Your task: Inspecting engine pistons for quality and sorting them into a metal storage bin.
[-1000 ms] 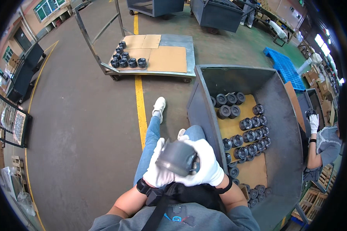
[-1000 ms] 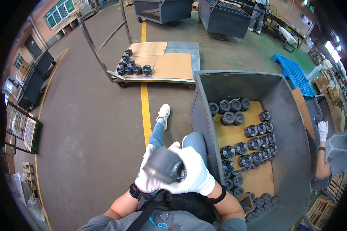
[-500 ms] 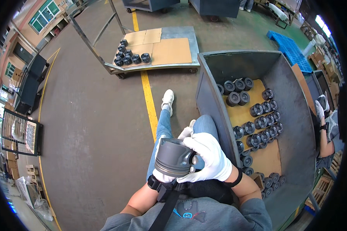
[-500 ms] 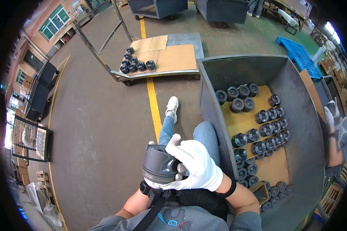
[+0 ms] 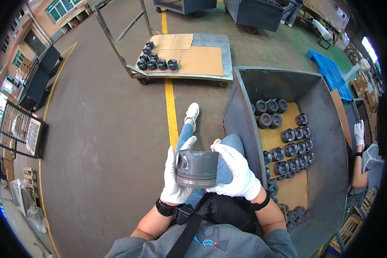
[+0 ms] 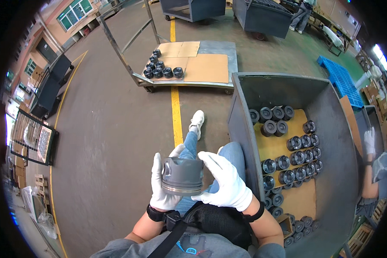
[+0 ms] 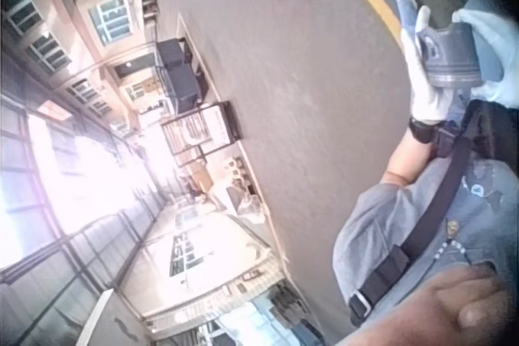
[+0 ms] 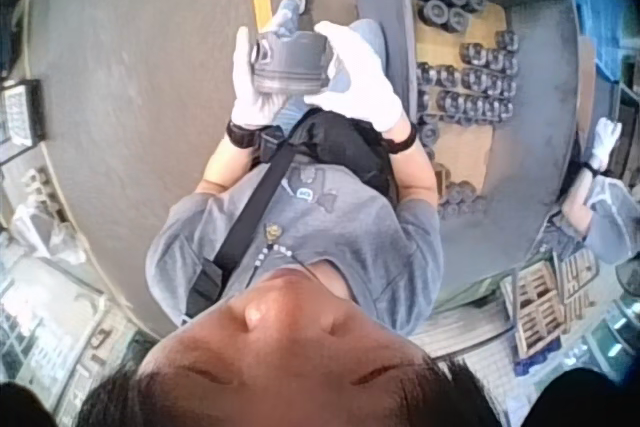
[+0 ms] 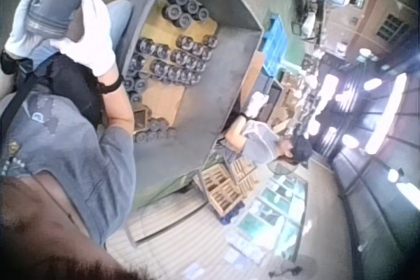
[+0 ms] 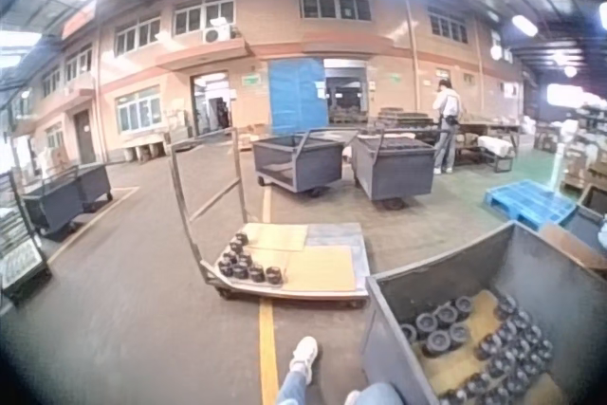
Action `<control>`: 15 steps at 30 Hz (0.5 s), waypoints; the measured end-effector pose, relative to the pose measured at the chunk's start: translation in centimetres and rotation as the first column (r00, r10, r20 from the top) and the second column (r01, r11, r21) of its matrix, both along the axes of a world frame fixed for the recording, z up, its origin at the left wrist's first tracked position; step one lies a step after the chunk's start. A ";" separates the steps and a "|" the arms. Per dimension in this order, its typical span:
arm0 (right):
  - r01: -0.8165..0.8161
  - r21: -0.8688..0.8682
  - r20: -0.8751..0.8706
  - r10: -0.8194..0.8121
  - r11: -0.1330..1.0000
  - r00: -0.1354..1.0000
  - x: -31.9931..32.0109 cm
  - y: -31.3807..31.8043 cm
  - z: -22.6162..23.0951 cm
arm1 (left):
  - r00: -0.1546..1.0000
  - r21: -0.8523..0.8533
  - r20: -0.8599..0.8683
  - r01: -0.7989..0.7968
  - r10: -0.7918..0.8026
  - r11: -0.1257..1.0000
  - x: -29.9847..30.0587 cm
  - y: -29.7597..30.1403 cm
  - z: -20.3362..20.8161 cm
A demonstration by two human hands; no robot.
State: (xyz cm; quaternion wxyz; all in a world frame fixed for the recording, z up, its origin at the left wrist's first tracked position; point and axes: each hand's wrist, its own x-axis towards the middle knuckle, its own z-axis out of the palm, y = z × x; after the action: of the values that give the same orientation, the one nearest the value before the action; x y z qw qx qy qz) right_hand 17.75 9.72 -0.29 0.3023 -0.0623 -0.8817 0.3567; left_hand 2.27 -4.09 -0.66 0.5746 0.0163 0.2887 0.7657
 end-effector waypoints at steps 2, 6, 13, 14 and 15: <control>0.037 -0.002 0.026 -0.037 0.999 0.999 0.1 -0.3 0.5 | 1.000 -0.031 -0.014 -0.017 0.017 0.999 0.2 0.3 0.1; 0.071 -0.062 0.063 -0.068 0.995 0.996 -0.4 -0.9 1.6 | 0.986 -0.102 -0.151 -0.083 0.067 0.991 0.6 0.5 0.5; 0.164 0.100 -0.047 -0.160 0.981 0.986 0.0 -0.6 1.1 | 0.884 -0.075 -0.467 -0.066 0.024 0.995 1.2 0.7 1.0; 0.174 0.111 -0.039 -0.171 0.978 0.985 0.0 -0.5 0.9 | 0.867 -0.091 -0.497 -0.073 0.019 0.993 1.4 0.6 1.5; 0.158 0.034 -0.056 -0.156 0.987 0.986 0.1 -0.4 0.3 | 0.850 -0.106 -0.527 -0.081 0.013 0.991 1.3 0.6 1.7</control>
State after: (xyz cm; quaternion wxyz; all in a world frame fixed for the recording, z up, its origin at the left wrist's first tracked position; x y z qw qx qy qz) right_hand 17.85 9.33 0.02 0.3540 -0.1164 -0.8725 0.3161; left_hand 3.60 -3.49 1.06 0.4549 0.1821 0.4819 0.7264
